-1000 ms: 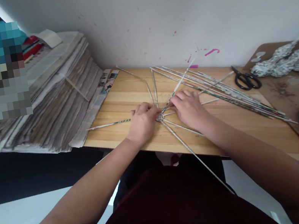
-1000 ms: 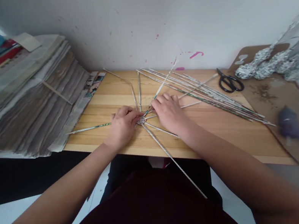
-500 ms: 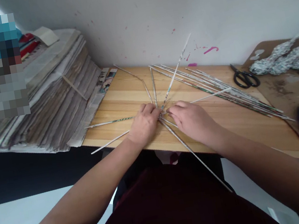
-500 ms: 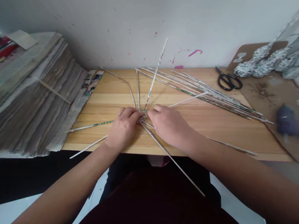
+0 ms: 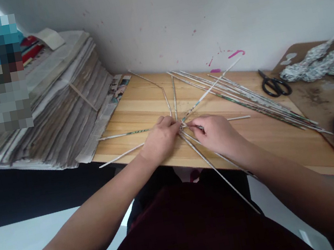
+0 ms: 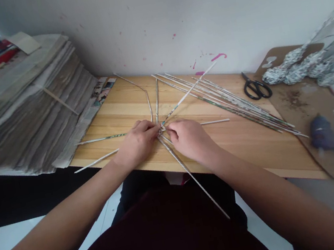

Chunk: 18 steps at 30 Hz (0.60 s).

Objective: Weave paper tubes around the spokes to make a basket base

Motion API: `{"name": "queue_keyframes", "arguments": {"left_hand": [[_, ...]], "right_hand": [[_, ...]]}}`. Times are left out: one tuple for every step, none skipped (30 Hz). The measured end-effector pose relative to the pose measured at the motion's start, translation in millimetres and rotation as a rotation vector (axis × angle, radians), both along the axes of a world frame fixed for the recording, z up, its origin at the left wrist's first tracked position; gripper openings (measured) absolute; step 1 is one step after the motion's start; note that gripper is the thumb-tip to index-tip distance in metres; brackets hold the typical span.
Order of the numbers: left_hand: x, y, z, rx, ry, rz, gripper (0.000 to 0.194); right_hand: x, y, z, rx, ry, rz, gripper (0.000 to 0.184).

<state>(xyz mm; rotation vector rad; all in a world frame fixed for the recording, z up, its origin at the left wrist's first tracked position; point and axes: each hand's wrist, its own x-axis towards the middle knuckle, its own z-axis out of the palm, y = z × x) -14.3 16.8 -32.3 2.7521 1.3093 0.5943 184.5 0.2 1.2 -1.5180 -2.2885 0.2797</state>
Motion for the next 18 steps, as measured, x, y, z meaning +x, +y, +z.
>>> {"name": "queue_keyframes", "arguments": {"left_hand": [[0.4,-0.8,0.0,-0.001,0.006,0.011,0.027],[0.7,-1.5,0.0,0.001,0.015,0.015,0.028],[1.1,-2.0,-0.1,0.006,0.025,0.015,0.029],[1.4,-2.3,-0.1,0.01,0.034,0.011,0.029],[1.5,-2.5,-0.2,0.014,0.04,0.004,0.029],[1.7,-2.5,-0.4,0.018,0.043,-0.003,0.028],[1.8,-2.6,-0.5,0.021,0.045,-0.008,0.027],[2.0,-2.8,-0.6,0.022,0.046,-0.01,0.027],[2.2,-3.2,-0.6,0.022,0.047,-0.009,0.027],[2.4,-3.7,-0.5,0.023,0.046,-0.005,0.027],[2.7,-4.3,-0.2,0.024,0.044,0.002,0.029],[2.9,-5.1,0.2,0.025,0.04,0.009,0.031],[3.0,-5.9,0.7,0.027,0.034,0.01,0.034],[3.1,-6.6,1.1,0.03,0.028,0.005,0.036],[3.1,-7.1,1.4,0.035,0.024,-0.005,0.036],[3.0,-7.5,1.6,0.039,0.022,-0.016,0.035],[2.9,-7.5,1.5,0.042,0.022,-0.025,0.033],[2.8,-7.4,1.2,0.045,0.024,-0.029,0.031]], "right_hand": [[-1.1,-0.3,1.4,0.004,-0.003,-0.001,0.023],[-2.4,-0.7,2.8,0.001,-0.003,0.0,0.023],[-3.7,-1.3,3.9,-0.007,-0.002,0.0,0.022],[-4.8,-2.0,4.4,-0.016,-0.002,-0.001,0.022],[-5.8,-2.9,4.4,-0.025,-0.004,-0.001,0.022],[-6.4,-3.8,3.9,-0.03,-0.011,0.0,0.022],[-6.6,-4.8,3.0,-0.031,-0.018,0.002,0.022],[-6.3,-5.8,2.1,-0.027,-0.025,0.008,0.022],[-5.8,-6.7,1.4,-0.024,-0.026,0.015,0.023],[-5.0,-7.4,1.1,-0.026,-0.023,0.021,0.023],[-4.1,-7.9,1.4,-0.031,-0.016,0.019,0.024],[-3.3,-8.2,2.4,-0.041,-0.009,0.011,0.024],[-2.7,-8.3,4.0,-0.053,-0.004,-0.001,0.023],[-2.2,-8.2,5.9,-0.064,-0.002,-0.013,0.023],[-2.0,-8.0,8.1,-0.073,-0.001,-0.023,0.023],[-2.0,-7.7,10.3,-0.08,0.001,-0.028,0.022],[-2.1,-7.5,12.4,-0.082,0.005,-0.031,0.022],[-2.2,-7.4,14.2,-0.084,0.009,-0.032,0.022]]}}
